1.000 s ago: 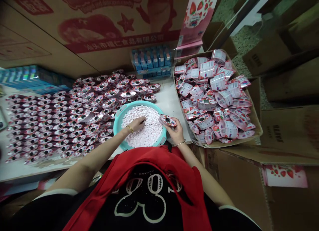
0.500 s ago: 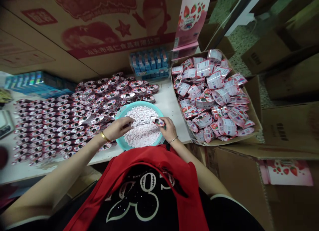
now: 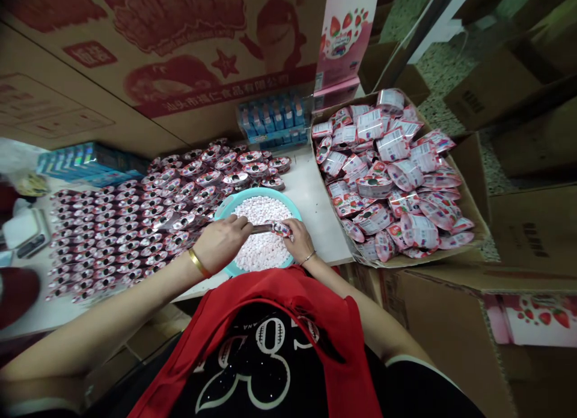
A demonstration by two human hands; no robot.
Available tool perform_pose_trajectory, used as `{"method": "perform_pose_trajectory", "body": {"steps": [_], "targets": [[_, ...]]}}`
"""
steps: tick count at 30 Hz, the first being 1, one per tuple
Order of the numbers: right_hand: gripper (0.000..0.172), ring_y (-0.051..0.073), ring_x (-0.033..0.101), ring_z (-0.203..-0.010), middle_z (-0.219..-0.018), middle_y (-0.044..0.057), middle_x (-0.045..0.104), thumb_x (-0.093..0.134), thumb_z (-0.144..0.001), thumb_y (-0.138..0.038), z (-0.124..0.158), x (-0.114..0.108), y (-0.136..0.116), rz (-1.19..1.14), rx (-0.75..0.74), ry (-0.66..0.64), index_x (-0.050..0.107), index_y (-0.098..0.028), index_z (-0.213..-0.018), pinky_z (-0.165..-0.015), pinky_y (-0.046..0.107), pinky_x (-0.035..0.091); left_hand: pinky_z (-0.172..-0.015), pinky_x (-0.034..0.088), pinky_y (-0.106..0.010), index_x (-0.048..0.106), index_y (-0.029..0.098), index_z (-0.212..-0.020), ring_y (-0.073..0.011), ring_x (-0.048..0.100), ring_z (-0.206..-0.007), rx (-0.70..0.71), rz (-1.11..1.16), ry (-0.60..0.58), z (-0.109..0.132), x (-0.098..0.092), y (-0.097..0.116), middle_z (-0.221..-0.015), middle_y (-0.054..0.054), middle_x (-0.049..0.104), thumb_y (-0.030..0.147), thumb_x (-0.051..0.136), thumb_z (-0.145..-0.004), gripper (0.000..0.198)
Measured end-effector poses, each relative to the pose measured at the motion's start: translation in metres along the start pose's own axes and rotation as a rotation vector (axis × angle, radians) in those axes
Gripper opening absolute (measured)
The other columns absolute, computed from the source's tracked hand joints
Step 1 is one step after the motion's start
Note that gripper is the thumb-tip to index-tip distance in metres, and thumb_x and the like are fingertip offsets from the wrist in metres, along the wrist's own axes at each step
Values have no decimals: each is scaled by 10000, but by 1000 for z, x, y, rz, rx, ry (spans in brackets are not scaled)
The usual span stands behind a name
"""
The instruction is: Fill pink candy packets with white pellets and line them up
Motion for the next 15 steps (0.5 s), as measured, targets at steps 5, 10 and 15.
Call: {"method": "perform_pose_trajectory", "body": {"steps": [5, 10, 15], "targets": [[322, 242, 584, -970, -989, 60, 621, 568, -735, -169, -2, 9, -6, -115, 37, -19, 563, -231, -1051, -887, 416, 475, -838, 463, -390, 492, 200, -1200, -268, 525, -1030, 93, 104, 77, 4, -1, -5, -1145, -122, 529, 400, 562, -818, 437], [265, 232, 597, -976, -913, 38, 650, 596, -777, -221, -15, 30, -35, -281, 12, -108, 593, -246, -1041, -958, 424, 444, -792, 458, -318, 540, 199, -1075, -205, 561, -915, 182, 191, 92, 5, 14, -35, -974, -83, 577, 358, 445, -884, 265], [262, 193, 614, -952, -983, 49, 640, 491, -855, -223, -46, 52, -36, -388, 48, -102, 528, -244, -1113, -888, 373, 491, -828, 448, -317, 520, 176, -1113, -199, 554, -944, 122, 284, 238, -13, 5, -91, -1021, -91, 590, 317, 492, -856, 294]]}}
Point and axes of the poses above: each hand's wrist, its own z-axis away from the middle knuckle, its own x-axis out of the palm, y = z × x, the point moved 7 cm from there along -z, towards the middle knuckle
